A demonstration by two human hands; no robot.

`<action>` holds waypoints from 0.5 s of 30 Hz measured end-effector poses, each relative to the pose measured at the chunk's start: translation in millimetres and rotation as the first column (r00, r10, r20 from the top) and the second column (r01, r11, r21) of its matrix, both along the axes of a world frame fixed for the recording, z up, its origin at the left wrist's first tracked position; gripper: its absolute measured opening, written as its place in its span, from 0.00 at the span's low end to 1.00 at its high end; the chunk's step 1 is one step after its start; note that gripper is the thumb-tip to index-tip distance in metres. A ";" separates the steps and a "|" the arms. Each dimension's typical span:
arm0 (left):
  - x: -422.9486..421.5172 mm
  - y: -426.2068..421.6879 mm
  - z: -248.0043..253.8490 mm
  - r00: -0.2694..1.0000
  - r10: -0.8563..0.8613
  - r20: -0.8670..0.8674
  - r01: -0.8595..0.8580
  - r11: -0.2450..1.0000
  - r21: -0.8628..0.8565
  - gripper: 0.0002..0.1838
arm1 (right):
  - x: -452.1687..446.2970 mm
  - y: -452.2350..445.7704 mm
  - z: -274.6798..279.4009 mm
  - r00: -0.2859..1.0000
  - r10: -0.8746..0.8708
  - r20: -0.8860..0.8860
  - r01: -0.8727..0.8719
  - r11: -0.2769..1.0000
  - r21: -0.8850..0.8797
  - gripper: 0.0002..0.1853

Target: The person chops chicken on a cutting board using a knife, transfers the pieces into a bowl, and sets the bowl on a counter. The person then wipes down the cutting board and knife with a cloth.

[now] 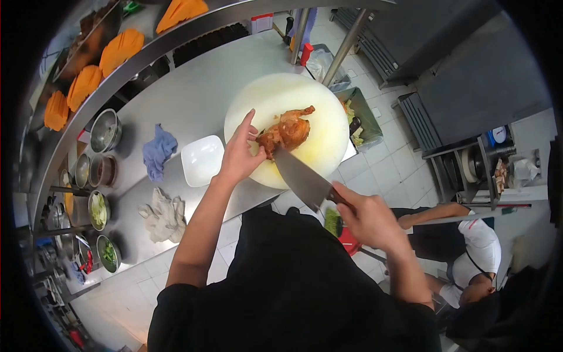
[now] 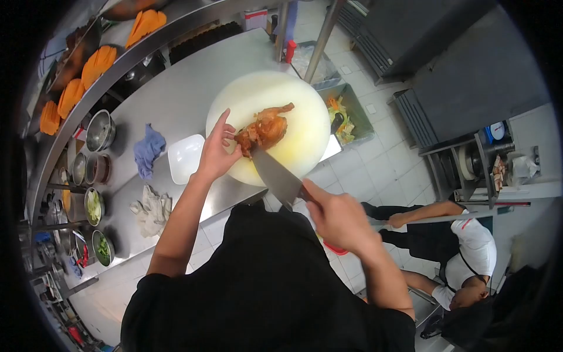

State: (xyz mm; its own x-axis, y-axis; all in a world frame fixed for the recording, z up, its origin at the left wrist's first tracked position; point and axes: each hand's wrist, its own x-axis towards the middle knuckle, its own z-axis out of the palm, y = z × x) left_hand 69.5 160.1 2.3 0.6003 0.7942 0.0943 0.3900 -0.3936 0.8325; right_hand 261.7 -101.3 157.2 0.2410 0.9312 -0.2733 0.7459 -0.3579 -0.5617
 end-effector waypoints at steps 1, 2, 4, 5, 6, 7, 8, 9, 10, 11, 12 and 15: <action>0.5 -0.5 3.2 1.000 0.001 -0.022 -0.002 0.999 -0.043 0.53 | 11.3 -8.5 6.7 1.000 -0.009 -0.004 0.009 1.000 0.015 0.25; 1.0 0.0 4.1 1.000 -0.009 -0.026 0.008 1.000 -0.030 0.53 | 21.3 -16.9 13.7 0.998 -0.030 -0.049 0.030 1.000 0.007 0.24; 2.7 1.7 10.5 0.998 -0.032 -0.056 0.043 0.978 0.205 0.54 | 26.1 -28.7 31.6 0.992 -0.110 -0.070 0.108 0.994 -0.036 0.21; 4.5 4.2 14.3 0.998 -0.031 -0.055 0.042 0.975 0.217 0.54 | 27.2 -33.8 27.4 0.992 -0.108 -0.070 0.107 0.994 -0.024 0.21; 6.8 5.8 23.8 0.987 -0.125 -0.098 0.147 0.953 0.263 0.54 | 27.9 -39.5 16.4 0.991 -0.123 -0.059 0.129 0.985 0.113 0.21; 9.0 7.3 30.4 0.965 -0.218 -0.147 0.254 0.919 0.302 0.55 | 28.8 -43.1 3.9 0.989 -0.142 -0.052 0.150 0.958 0.246 0.22; 11.5 10.0 32.2 0.964 -0.217 -0.153 0.256 0.915 0.311 0.55 | 29.6 -42.9 -9.8 0.988 -0.142 -0.057 0.152 0.955 0.256 0.22; 14.7 13.4 32.1 0.935 -0.275 -0.225 0.330 0.905 0.270 0.56 | 29.8 -40.5 -25.2 0.990 -0.131 0.045 0.110 0.942 0.319 0.22; 18.5 14.8 35.0 0.897 -0.331 -0.294 0.401 0.889 0.222 0.57 | 30.4 -38.4 -36.5 0.981 -0.127 0.146 0.063 0.925 0.376 0.22; 22.8 16.0 38.3 0.895 -0.330 -0.300 0.404 0.885 0.233 0.57 | 32.4 -36.2 -42.9 0.981 -0.131 0.143 0.067 0.919 0.388 0.22; 27.3 16.6 43.1 0.899 -0.304 -0.314 0.378 0.902 0.208 0.58 | 35.2 -33.2 -47.4 0.956 -0.154 0.250 0.050 0.925 0.377 0.23; 40.8 9.4 49.4 0.917 -0.207 -0.340 0.300 0.921 0.249 0.58 | 51.1 -26.2 -54.7 0.912 -0.148 0.382 -0.010 0.924 0.382 0.23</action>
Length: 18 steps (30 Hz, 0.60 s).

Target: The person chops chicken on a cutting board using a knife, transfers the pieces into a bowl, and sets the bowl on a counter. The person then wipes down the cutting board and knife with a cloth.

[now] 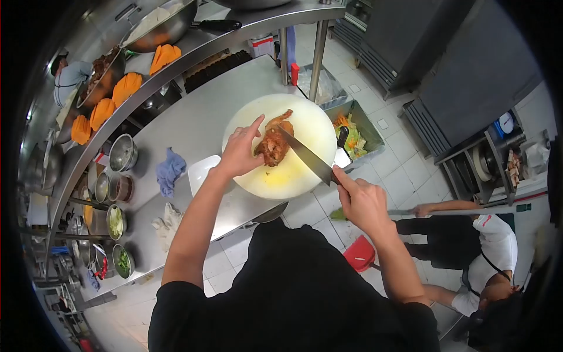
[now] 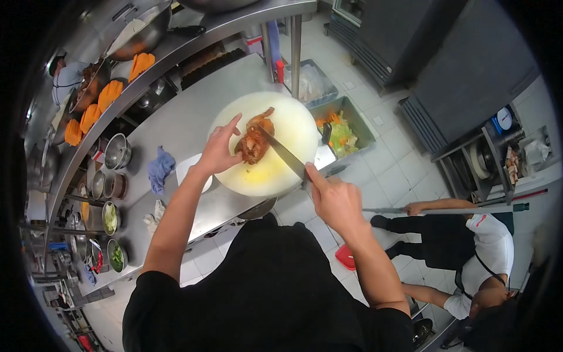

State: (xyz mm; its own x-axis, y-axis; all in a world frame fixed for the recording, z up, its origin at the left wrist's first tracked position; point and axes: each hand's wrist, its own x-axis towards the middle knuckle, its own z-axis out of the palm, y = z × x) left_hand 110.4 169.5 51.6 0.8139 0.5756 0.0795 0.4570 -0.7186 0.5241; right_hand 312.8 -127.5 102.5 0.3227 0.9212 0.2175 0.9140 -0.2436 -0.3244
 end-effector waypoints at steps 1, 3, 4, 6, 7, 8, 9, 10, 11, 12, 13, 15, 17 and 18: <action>3.9 -3.8 -0.7 0.999 0.049 0.010 -0.050 0.997 0.059 0.58 | 5.1 0.1 -0.7 0.999 0.033 0.036 -0.033 0.999 0.005 0.23; 3.2 -11.7 -6.2 0.997 0.070 0.045 -0.075 0.990 0.117 0.56 | 8.0 -6.3 7.3 0.999 0.053 -0.001 -0.053 0.998 0.021 0.23; 2.4 -13.4 -7.9 0.993 0.084 0.084 -0.097 0.981 0.170 0.55 | 8.7 -9.0 10.2 0.997 0.068 -0.036 -0.067 0.997 0.033 0.23; -3.1 -14.7 -8.9 0.989 0.100 0.107 -0.116 0.980 0.161 0.54 | 6.9 -15.5 8.1 0.991 0.081 -0.104 -0.070 0.992 0.101 0.24; -8.9 -16.4 -9.2 0.984 0.119 0.132 -0.138 0.980 0.142 0.52 | 4.8 -19.1 5.8 0.981 0.098 -0.170 -0.072 0.985 0.157 0.24; -14.6 -17.6 -9.7 0.981 0.148 0.126 -0.166 0.975 0.149 0.52 | 2.5 -22.6 2.0 0.976 0.129 -0.175 -0.100 0.982 0.163 0.24; -21.7 -17.9 -8.7 0.958 0.218 0.186 -0.243 0.962 0.126 0.51 | 0.1 -24.3 -3.1 0.980 0.064 -0.190 -0.030 0.984 0.176 0.24; -33.4 -16.8 -8.8 0.926 0.289 0.245 -0.321 0.941 0.105 0.50 | -2.4 -24.4 -8.3 0.978 0.006 -0.208 0.035 0.981 0.189 0.24; -50.3 -17.0 -11.0 0.868 0.364 0.338 -0.421 0.900 0.110 0.45 | -4.0 -24.3 -12.3 0.975 -0.015 -0.220 0.062 0.976 0.209 0.24; -76.5 -14.7 -18.0 0.852 0.399 0.337 -0.462 0.878 0.127 0.45 | -4.2 -24.0 -15.8 0.972 -0.039 -0.232 0.093 0.969 0.228 0.24; -108.7 -12.8 -30.8 0.772 0.534 0.343 -0.607 0.780 0.151 0.43 | -3.5 -23.5 -19.5 0.986 -0.057 -0.157 0.092 0.969 0.228 0.25; -183.5 -12.5 -85.3 0.546 0.767 0.338 -0.838 0.499 0.220 0.40 | -1.8 -17.0 -23.6 0.994 -0.070 -0.087 0.076 0.995 0.067 0.26; -262.9 -40.5 -150.0 0.300 0.944 0.141 -0.889 0.223 0.400 0.41 | 2.9 -14.8 -26.5 0.993 -0.120 0.020 0.121 0.980 -0.159 0.27; -293.0 -57.4 -190.4 0.100 0.970 -0.223 -0.874 0.192 0.446 0.44 | 5.5 -13.6 -23.7 0.991 -0.132 0.024 0.134 0.979 -0.155 0.27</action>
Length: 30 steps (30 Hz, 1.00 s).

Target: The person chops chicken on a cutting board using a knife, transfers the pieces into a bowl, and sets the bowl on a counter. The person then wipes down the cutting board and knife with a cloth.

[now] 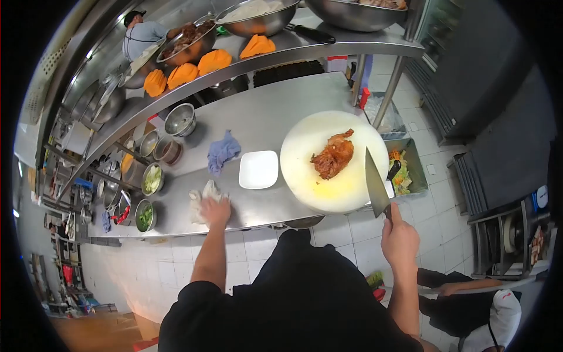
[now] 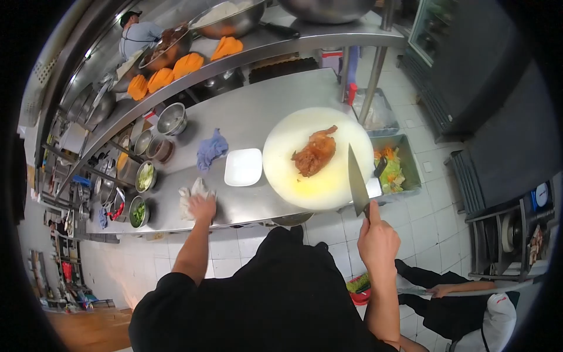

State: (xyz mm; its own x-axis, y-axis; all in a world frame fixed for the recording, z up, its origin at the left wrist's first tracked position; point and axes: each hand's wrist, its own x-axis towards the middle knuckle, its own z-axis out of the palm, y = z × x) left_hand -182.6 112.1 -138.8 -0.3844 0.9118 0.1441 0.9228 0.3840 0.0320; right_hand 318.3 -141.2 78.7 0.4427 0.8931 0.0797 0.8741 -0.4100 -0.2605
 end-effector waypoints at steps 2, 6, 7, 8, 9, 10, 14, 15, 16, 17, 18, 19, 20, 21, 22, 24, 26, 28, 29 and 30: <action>-36.6 -10.6 -31.2 0.987 -0.127 -0.095 0.127 0.992 -0.005 0.47 | 3.2 2.2 7.2 0.999 0.048 -0.017 -0.048 0.998 -0.037 0.28; 27.4 43.6 92.4 0.955 -0.291 0.059 0.296 0.923 -0.246 0.33 | 9.1 4.7 9.4 0.996 0.064 -0.061 -0.067 0.996 -0.055 0.32; 32.5 64.8 71.4 0.880 -0.475 0.031 0.472 0.879 0.074 0.27 | 10.0 5.9 8.3 0.993 0.069 -0.095 -0.077 0.993 -0.088 0.33; 86.2 69.4 103.5 0.754 -0.653 0.064 0.592 0.719 0.363 0.18 | 10.4 6.7 7.0 0.989 0.070 -0.130 -0.086 0.989 -0.118 0.34; 142.8 60.6 137.6 0.645 -0.742 0.183 0.618 0.648 0.445 0.18 | 9.4 6.5 5.1 0.990 0.063 -0.123 -0.077 0.990 -0.116 0.34; 192.1 51.5 161.3 0.494 -0.845 0.205 0.669 0.520 0.531 0.18 | 6.0 6.2 3.1 0.991 0.061 -0.118 -0.074 0.991 -0.111 0.34; 322.5 37.4 194.8 0.161 -0.954 0.252 0.913 0.241 0.328 0.11 | -7.0 6.2 5.3 0.994 0.055 -0.096 -0.066 0.991 -0.117 0.34; 334.4 37.0 197.0 0.151 -0.956 0.253 0.915 0.232 0.330 0.11 | -10.0 4.1 6.0 0.995 0.045 -0.093 -0.056 0.991 -0.118 0.34; 344.9 36.4 199.6 0.272 -0.939 0.209 0.951 0.296 0.094 0.11 | -12.3 1.7 6.9 0.994 0.048 -0.096 -0.053 0.997 -0.048 0.35; 352.7 35.5 202.1 0.376 -0.917 0.133 0.923 0.357 -0.141 0.12 | -13.9 0.6 8.1 0.994 0.051 -0.096 -0.049 0.999 0.024 0.35; 353.1 36.4 199.7 0.365 -0.921 0.134 0.927 0.348 -0.138 0.12 | -16.2 1.2 9.5 0.995 0.040 -0.093 -0.038 0.999 0.024 0.35; 347.0 38.7 195.8 0.369 -0.917 0.151 0.929 0.356 -0.106 0.11 | -19.8 2.7 10.9 0.991 0.068 -0.113 -0.056 0.993 0.104 0.35; 340.7 41.6 191.5 0.371 -0.913 0.170 0.928 0.364 -0.076 0.09 | -24.5 4.1 11.6 0.986 0.096 -0.134 -0.071 0.981 0.183 0.35; 336.0 42.5 191.9 0.363 -0.916 0.172 0.932 0.354 -0.082 0.09 | -28.3 8.1 15.2 0.980 0.107 -0.170 -0.070 0.974 0.215 0.34; 331.0 43.0 192.1 0.385 -0.896 0.222 0.923 0.370 -0.107 0.09 | -30.7 11.7 15.0 0.980 0.097 -0.175 -0.059 0.976 0.210 0.34; 320.2 48.1 188.5 0.399 -0.876 0.270 0.917 0.378 -0.130 0.10 | -31.0 20.3 11.1 0.961 0.199 -0.194 -0.158 0.965 0.208 0.33; 307.6 52.7 172.5 0.297 -0.897 0.327 0.947 0.320 0.020 0.11 | -30.0 24.3 -0.1 0.959 0.204 -0.195 -0.169 0.969 0.182 0.32; 303.6 53.6 174.2 0.291 -0.899 0.327 0.950 0.313 0.016 0.11 | -30.5 24.8 -6.4 0.948 0.227 -0.221 -0.191 0.966 0.176 0.33; 301.3 54.1 174.2 0.293 -0.899 0.325 0.950 0.313 0.008 0.11 | -30.2 26.0 -6.0 0.949 0.226 -0.220 -0.191 0.967 0.170 0.33; 299.3 54.5 173.9 0.293 -0.897 0.331 0.950 0.313 0.007 0.11 | -30.4 27.9 -2.6 0.940 0.227 -0.255 -0.181 0.965 0.191 0.32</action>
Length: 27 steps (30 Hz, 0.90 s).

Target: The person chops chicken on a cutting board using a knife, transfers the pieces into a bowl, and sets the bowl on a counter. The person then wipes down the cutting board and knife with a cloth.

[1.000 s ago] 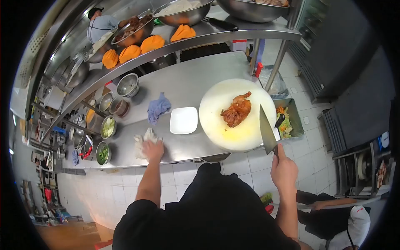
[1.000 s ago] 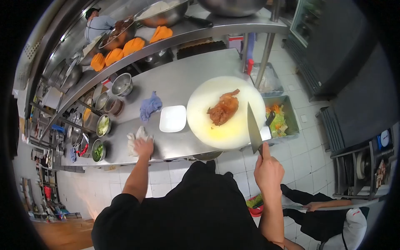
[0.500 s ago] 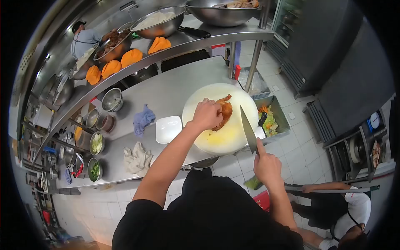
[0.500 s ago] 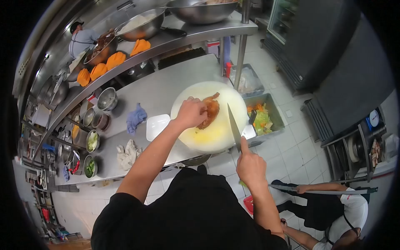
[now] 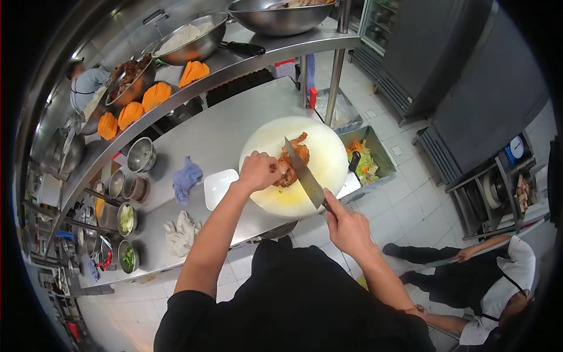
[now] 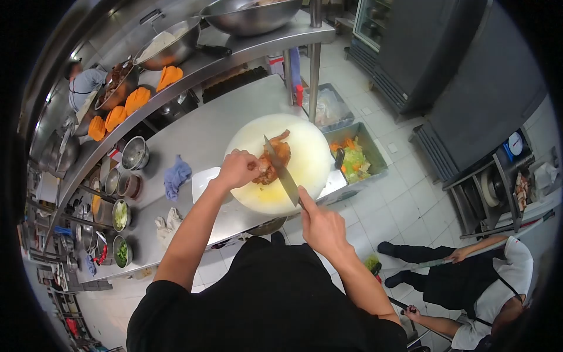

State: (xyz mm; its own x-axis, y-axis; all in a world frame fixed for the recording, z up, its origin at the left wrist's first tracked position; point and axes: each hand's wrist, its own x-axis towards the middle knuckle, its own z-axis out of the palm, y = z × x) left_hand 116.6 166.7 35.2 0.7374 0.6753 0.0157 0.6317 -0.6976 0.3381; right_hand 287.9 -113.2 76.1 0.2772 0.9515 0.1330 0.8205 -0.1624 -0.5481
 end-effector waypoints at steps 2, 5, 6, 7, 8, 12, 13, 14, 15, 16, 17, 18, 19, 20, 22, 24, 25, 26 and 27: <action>-3.7 0.7 0.1 1.000 0.002 0.017 -0.002 1.000 -0.002 0.12 | -1.1 7.5 5.8 0.999 -0.005 -0.043 0.005 1.000 0.007 0.32; -9.2 0.2 -0.6 0.999 -0.002 0.043 0.002 1.000 -0.008 0.11 | -1.5 29.7 13.3 0.989 0.028 -0.144 -0.026 1.000 0.017 0.32; -11.2 -0.3 -1.9 0.999 -0.003 0.044 0.003 1.000 -0.010 0.11 | -3.5 37.6 13.8 0.990 0.017 -0.143 -0.022 0.999 -0.035 0.31; -13.3 -1.4 -3.3 0.997 0.000 0.080 0.001 1.000 -0.018 0.10 | -5.8 43.6 13.1 0.990 0.006 -0.141 -0.019 0.996 -0.086 0.31; -15.0 -2.6 -5.0 0.993 0.004 0.117 -0.001 1.000 -0.026 0.10 | -8.2 49.3 7.4 0.990 0.005 -0.139 -0.018 0.996 -0.088 0.31; -23.4 -11.9 -11.0 0.987 0.037 0.159 -0.033 0.999 -0.024 0.08 | -16.9 57.7 -2.6 0.991 0.074 -0.110 -0.081 0.995 -0.058 0.32; -27.5 -14.6 -16.2 0.977 0.038 0.208 -0.045 0.999 0.027 0.08 | -20.3 55.7 0.6 0.991 0.083 -0.106 -0.092 0.993 -0.077 0.32; -32.3 -17.0 -21.3 0.966 0.038 0.257 -0.060 0.995 0.077 0.07 | -21.9 48.4 4.9 0.991 0.091 -0.099 -0.099 0.992 -0.081 0.32; -37.8 -20.3 -24.4 0.963 0.049 0.264 -0.071 0.995 0.072 0.07 | -21.6 35.8 10.0 0.992 0.103 -0.073 -0.112 0.985 -0.133 0.32; -43.4 -24.0 -26.6 0.945 0.044 0.324 -0.067 0.996 0.059 0.07 | -21.3 27.4 14.6 0.992 0.119 -0.046 -0.126 0.975 -0.185 0.32; -48.3 -28.2 -28.8 0.922 0.039 0.384 -0.062 0.997 0.047 0.07 | -21.7 23.2 18.0 0.991 0.131 -0.036 -0.135 0.972 -0.192 0.32; -51.7 -33.9 -28.7 0.918 0.052 0.394 -0.074 0.996 0.042 0.07 | -21.9 20.2 21.0 0.990 0.138 -0.029 -0.141 0.977 -0.163 0.33; -54.1 -40.5 -27.3 0.897 0.052 0.439 -0.074 0.997 0.035 0.09 | -22.7 20.3 23.9 0.989 0.145 -0.024 -0.147 0.980 -0.133 0.33; -56.3 -45.5 -27.4 0.875 0.049 0.481 -0.072 0.997 0.029 0.10 | -26.1 24.3 26.6 0.988 0.153 -0.016 -0.154 0.978 -0.139 0.33; -59.6 -48.4 -30.3 0.864 0.064 0.499 -0.082 0.997 0.014 0.12 | -38.5 38.8 32.3 0.986 0.126 0.111 -0.124 0.992 -0.026 0.36; -62.5 -49.5 -35.4 0.851 0.086 0.518 -0.099 0.995 -0.002 0.14 | -53.4 54.6 41.8 0.983 0.099 0.154 -0.104 0.994 0.025 0.38; -63.6 -49.9 -40.3 0.835 0.092 0.542 -0.115 0.993 0.008 0.14 | -60.8 61.4 44.3 0.981 0.064 0.184 -0.080 0.994 0.078 0.39; -65.5 -51.1 -44.9 0.820 0.098 0.564 -0.130 0.991 0.016 0.15 | -66.4 66.0 34.4 0.979 0.075 0.192 -0.090 0.993 0.073 0.39; -67.4 -52.6 -46.6 0.814 0.108 0.570 -0.139 0.990 0.011 0.15 | -70.1 69.7 12.7 0.970 0.079 0.231 -0.074 0.997 -0.032 0.40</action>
